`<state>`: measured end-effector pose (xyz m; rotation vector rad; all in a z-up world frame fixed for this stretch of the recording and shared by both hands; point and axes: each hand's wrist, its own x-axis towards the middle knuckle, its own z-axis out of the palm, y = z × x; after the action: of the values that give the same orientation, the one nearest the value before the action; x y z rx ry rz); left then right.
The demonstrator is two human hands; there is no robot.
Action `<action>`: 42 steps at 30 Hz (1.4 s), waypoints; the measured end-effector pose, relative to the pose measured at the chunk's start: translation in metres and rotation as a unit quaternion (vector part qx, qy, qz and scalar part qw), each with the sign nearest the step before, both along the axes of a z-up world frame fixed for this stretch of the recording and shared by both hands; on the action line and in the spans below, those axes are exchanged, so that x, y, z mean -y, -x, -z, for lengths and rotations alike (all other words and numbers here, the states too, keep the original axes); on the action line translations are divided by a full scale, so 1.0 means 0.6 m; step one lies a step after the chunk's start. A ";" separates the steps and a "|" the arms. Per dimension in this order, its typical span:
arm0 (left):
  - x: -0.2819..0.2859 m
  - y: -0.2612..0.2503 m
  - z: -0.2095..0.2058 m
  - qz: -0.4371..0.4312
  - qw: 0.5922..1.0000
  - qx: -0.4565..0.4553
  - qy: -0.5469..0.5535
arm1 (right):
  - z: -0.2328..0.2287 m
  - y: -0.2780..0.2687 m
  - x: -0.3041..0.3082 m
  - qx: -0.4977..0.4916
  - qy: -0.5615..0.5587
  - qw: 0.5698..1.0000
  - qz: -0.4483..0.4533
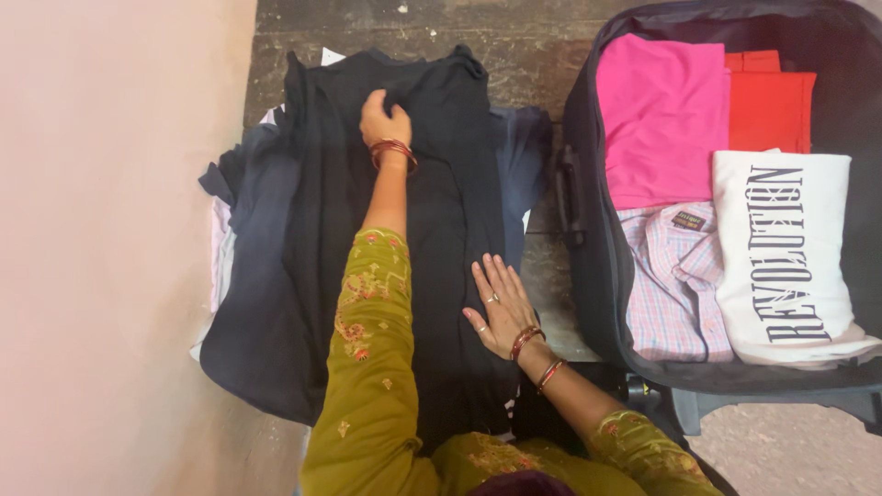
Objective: The person folds a white t-shirt and a black t-shirt by hand and places them inside an open suitcase.
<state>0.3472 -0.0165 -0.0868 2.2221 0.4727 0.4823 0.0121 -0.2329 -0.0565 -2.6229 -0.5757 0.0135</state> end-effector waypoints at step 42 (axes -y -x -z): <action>0.070 0.710 -0.073 0.269 0.922 -0.027 -0.279 | 0.018 0.156 0.016 0.022 0.094 0.991 -0.090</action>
<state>-0.0787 -0.0582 -0.0429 2.7729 -0.3016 0.2754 -0.0815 -0.2422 -0.0672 -2.7492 -0.8626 0.0682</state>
